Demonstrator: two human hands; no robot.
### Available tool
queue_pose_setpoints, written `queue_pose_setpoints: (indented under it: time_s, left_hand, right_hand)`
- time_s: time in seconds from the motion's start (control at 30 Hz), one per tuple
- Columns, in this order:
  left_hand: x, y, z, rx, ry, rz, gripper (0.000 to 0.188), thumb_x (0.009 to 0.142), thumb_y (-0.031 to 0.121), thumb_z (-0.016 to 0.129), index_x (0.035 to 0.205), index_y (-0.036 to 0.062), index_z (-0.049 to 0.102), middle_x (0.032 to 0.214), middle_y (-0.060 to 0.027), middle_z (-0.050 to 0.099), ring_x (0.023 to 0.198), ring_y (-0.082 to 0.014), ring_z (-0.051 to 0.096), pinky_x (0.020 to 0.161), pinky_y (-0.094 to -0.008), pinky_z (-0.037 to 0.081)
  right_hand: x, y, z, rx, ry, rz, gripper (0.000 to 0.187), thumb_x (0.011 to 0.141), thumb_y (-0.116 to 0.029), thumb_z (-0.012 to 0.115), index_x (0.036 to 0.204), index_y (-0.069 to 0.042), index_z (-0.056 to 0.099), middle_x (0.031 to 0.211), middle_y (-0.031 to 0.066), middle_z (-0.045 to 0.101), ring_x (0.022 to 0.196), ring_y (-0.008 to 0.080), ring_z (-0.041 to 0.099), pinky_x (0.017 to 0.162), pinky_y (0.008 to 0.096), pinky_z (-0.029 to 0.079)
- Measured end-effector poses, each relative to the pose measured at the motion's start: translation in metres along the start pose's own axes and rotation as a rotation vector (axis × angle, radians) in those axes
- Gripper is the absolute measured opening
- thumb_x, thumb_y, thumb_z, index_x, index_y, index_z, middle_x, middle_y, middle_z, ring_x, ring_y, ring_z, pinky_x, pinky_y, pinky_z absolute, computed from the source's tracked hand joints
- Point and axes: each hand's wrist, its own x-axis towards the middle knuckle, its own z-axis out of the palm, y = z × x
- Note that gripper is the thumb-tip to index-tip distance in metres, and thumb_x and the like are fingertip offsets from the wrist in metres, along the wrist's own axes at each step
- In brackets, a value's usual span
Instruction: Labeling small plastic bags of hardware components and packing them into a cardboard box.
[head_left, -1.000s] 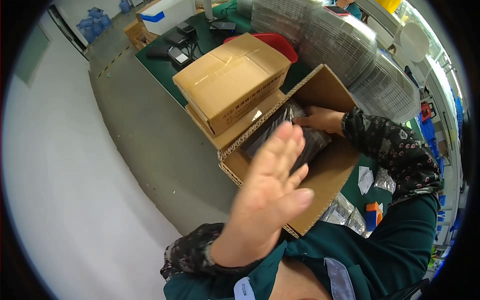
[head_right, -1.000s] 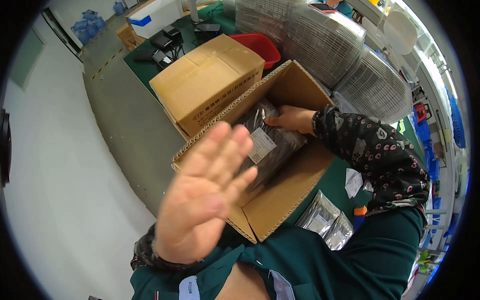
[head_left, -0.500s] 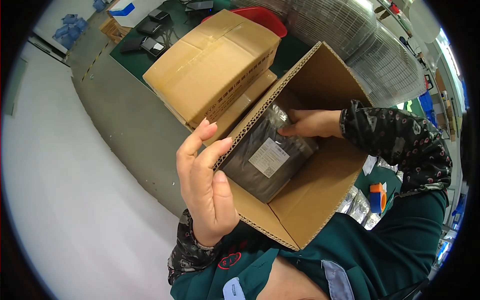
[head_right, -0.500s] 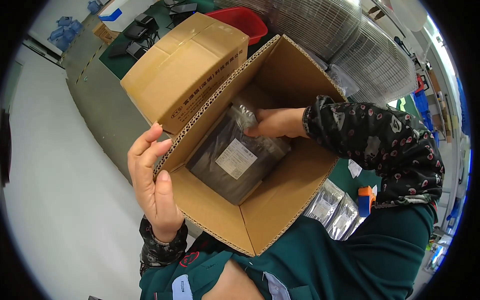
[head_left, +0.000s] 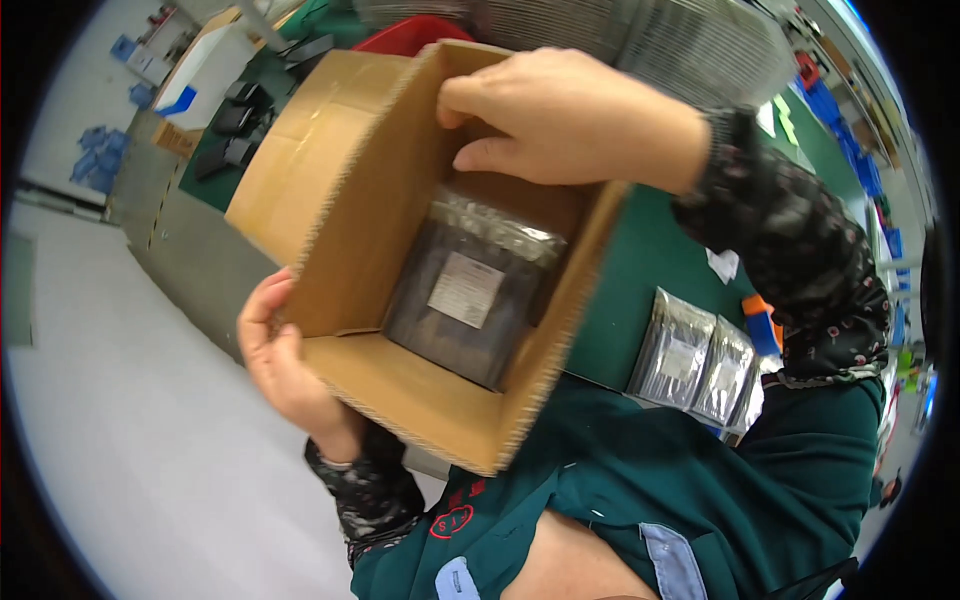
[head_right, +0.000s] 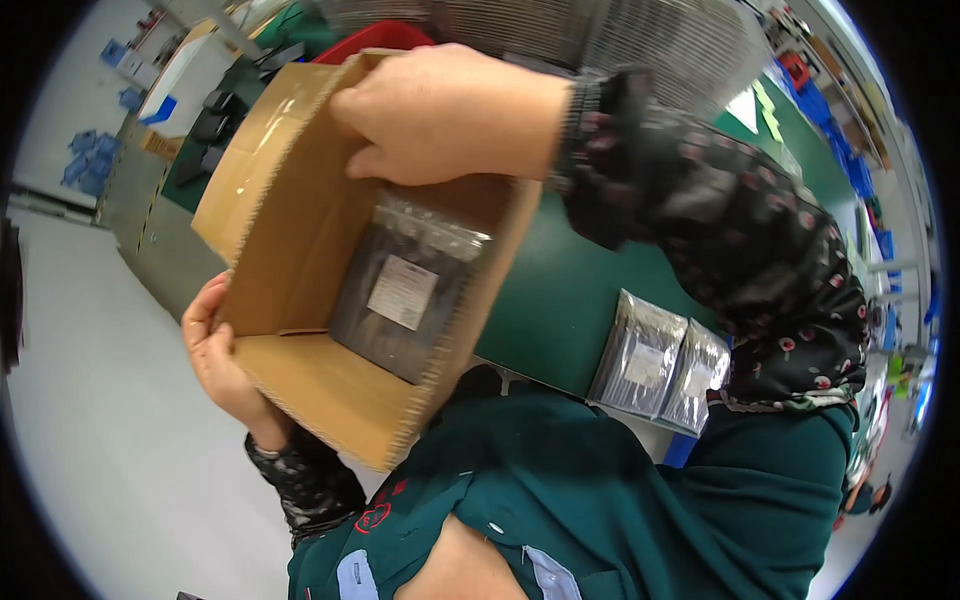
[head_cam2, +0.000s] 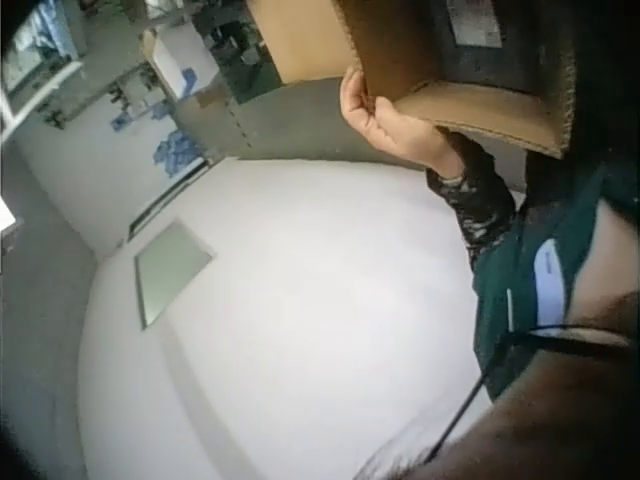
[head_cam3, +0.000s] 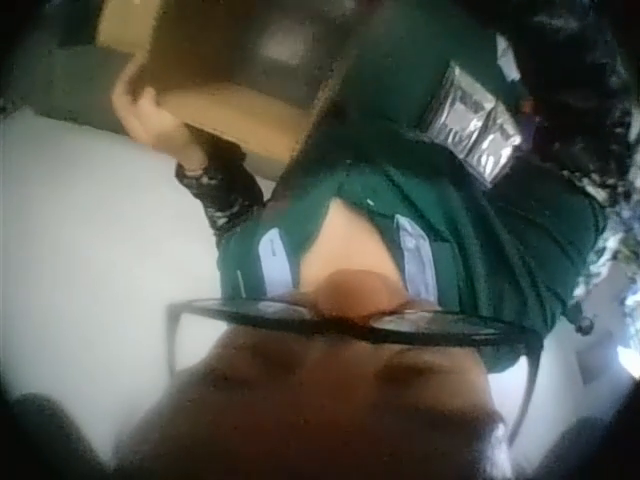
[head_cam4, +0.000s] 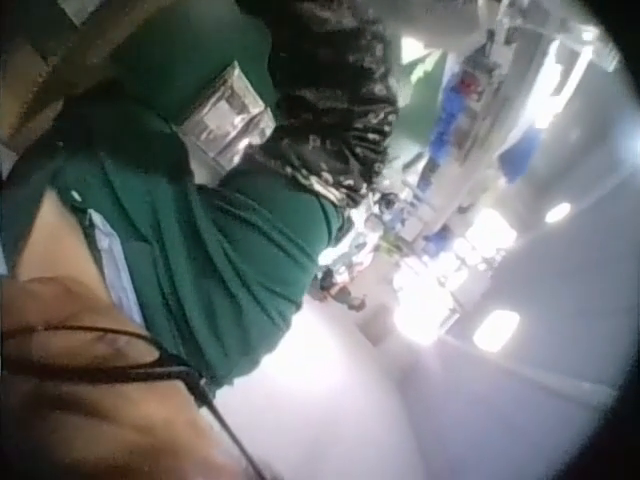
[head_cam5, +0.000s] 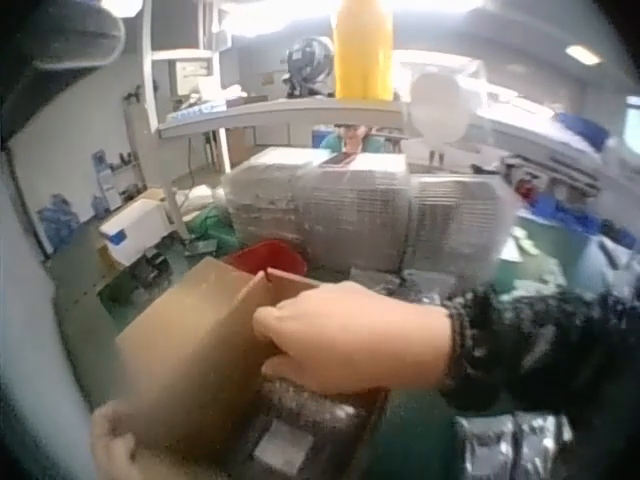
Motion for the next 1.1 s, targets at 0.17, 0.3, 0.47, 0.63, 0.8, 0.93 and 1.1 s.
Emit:
queue_pose_setpoints:
  time_s: [0.17, 0.3, 0.47, 0.63, 0.8, 0.93, 1.1]
  left_hand:
    - [0.000, 0.012, -0.014, 0.005, -0.152, -0.097, 0.036, 0.079, 0.003, 0.031, 0.112, -0.0037, 0.042, 0.110, -0.0163, 0.049, 0.102, -0.0228, 0.050, 0.088, -0.0342, 0.042]
    - [-0.018, 0.020, -0.007, 0.063, -0.035, -0.040, 0.033, 0.084, 0.008, 0.032, 0.115, -0.0014, 0.040, 0.112, -0.0151, 0.048, 0.102, -0.0222, 0.050, 0.087, -0.0342, 0.042]
    - [-0.044, 0.002, -0.042, -0.225, 0.258, -0.205, 0.034, 0.092, 0.020, 0.035, 0.118, -0.0016, 0.040, 0.109, -0.0135, 0.051, 0.100, -0.0195, 0.050, 0.086, -0.0332, 0.042]
    - [-0.205, -0.087, -0.041, 0.272, 0.262, -0.702, 0.026, 0.089, 0.020, 0.044, 0.106, 0.0023, 0.049, 0.100, -0.0062, 0.053, 0.085, -0.0138, 0.049, 0.075, -0.0290, 0.041]
    - [-0.300, -0.110, 0.050, -0.146, -0.769, -1.390, 0.040, 0.090, 0.024, 0.047, 0.122, 0.0018, 0.038, 0.120, -0.0116, 0.048, 0.109, -0.0208, 0.048, 0.088, -0.0340, 0.041]
    - [-0.332, -0.139, 0.085, -0.535, -0.527, -1.490, 0.045, 0.088, 0.023, 0.052, 0.126, 0.0052, 0.034, 0.121, -0.0087, 0.047, 0.111, -0.0208, 0.047, 0.091, -0.0364, 0.040]
    - [-0.322, -0.152, 0.066, -0.431, -0.452, -1.464, 0.050, 0.084, 0.022, 0.058, 0.127, 0.0060, 0.035, 0.122, -0.0070, 0.046, 0.112, -0.0204, 0.045, 0.089, -0.0385, 0.042]
  right_hand:
    - [-0.104, -0.009, -0.029, 0.264, 0.161, 0.110, 0.017, 0.077, -0.014, 0.061, 0.087, -0.001, 0.055, 0.079, 0.0105, 0.059, 0.070, 0.0231, 0.059, 0.060, 0.0310, 0.048]
    - [-0.206, 0.014, 0.020, 0.320, 0.570, 0.462, 0.017, 0.075, -0.017, 0.062, 0.083, -0.004, 0.054, 0.076, 0.0114, 0.056, 0.069, 0.0260, 0.057, 0.061, 0.0360, 0.046]
    - [-0.350, 0.039, 0.140, 0.229, 0.024, 0.833, 0.032, 0.076, -0.032, 0.061, 0.091, -0.005, 0.056, 0.087, 0.0106, 0.055, 0.086, 0.0273, 0.055, 0.072, 0.0379, 0.045]
    - [-0.363, 0.035, 0.184, 0.201, -0.194, 0.919, 0.038, 0.076, -0.038, 0.059, 0.089, -0.003, 0.055, 0.088, 0.0132, 0.054, 0.091, 0.0291, 0.052, 0.075, 0.0387, 0.044]
    - [-0.351, 0.019, 0.194, 0.100, -0.209, 0.914, 0.043, 0.078, -0.042, 0.055, 0.087, 0.000, 0.053, 0.086, 0.0157, 0.055, 0.085, 0.0319, 0.054, 0.071, 0.0395, 0.046]
    - [-0.347, -0.014, 0.192, 0.213, -0.206, 1.018, 0.046, 0.079, -0.044, 0.053, 0.086, 0.002, 0.051, 0.085, 0.0194, 0.055, 0.081, 0.0371, 0.055, 0.071, 0.0441, 0.044]
    - [-0.342, -0.029, 0.179, 0.376, -0.358, 1.125, 0.054, 0.075, -0.051, 0.054, 0.085, 0.003, 0.054, 0.083, 0.0209, 0.060, 0.079, 0.0363, 0.059, 0.070, 0.0418, 0.046]
